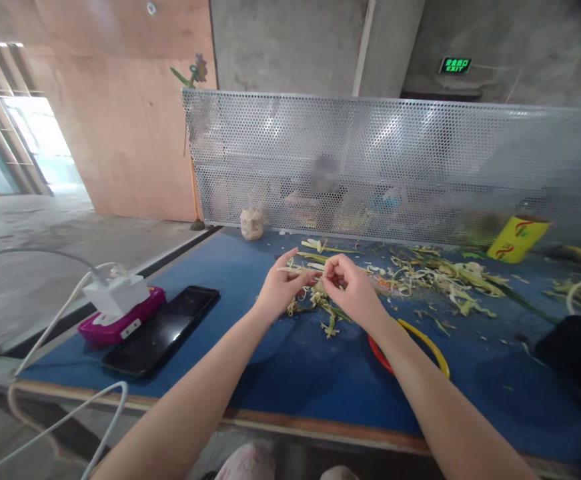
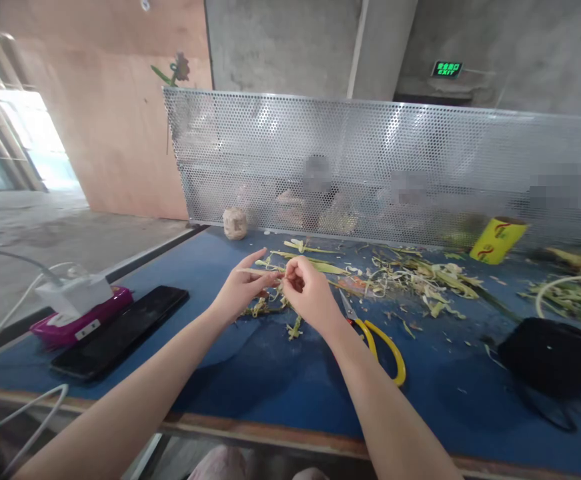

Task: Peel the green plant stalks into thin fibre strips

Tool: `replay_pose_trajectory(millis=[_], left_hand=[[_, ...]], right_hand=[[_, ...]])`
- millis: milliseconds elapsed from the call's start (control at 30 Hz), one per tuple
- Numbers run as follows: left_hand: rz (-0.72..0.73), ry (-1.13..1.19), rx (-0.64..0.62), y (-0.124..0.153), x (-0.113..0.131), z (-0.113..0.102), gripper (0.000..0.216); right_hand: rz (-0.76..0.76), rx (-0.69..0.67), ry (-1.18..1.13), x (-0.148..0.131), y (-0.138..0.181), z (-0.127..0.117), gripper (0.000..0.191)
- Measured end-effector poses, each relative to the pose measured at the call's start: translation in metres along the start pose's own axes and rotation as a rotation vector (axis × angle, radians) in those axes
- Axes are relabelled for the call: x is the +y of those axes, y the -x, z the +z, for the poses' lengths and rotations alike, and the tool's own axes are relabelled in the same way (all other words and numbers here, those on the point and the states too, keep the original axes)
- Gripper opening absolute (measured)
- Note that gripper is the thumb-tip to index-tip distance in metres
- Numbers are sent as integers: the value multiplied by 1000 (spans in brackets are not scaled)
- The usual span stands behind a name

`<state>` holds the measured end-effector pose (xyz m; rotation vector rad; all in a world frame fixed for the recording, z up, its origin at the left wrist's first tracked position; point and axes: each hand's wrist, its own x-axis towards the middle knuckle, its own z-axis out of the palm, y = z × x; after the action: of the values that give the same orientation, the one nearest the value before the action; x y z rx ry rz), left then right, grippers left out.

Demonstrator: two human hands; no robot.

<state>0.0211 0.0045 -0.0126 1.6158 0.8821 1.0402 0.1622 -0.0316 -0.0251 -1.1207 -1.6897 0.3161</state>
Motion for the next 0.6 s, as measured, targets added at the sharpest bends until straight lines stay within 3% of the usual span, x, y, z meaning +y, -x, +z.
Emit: replay_pose_trajectory(millis=[167, 300, 600], left_hand=[[2, 100, -11, -2, -1, 1, 69], [-3, 102, 12, -2, -2, -1, 66], [-105, 285, 40, -1, 1, 0, 65]], right_hand=[[-15, -12, 32, 3, -1, -1, 8], [1, -59, 44, 6, 0, 1, 9], [35, -22, 7, 13, -4, 4, 20]])
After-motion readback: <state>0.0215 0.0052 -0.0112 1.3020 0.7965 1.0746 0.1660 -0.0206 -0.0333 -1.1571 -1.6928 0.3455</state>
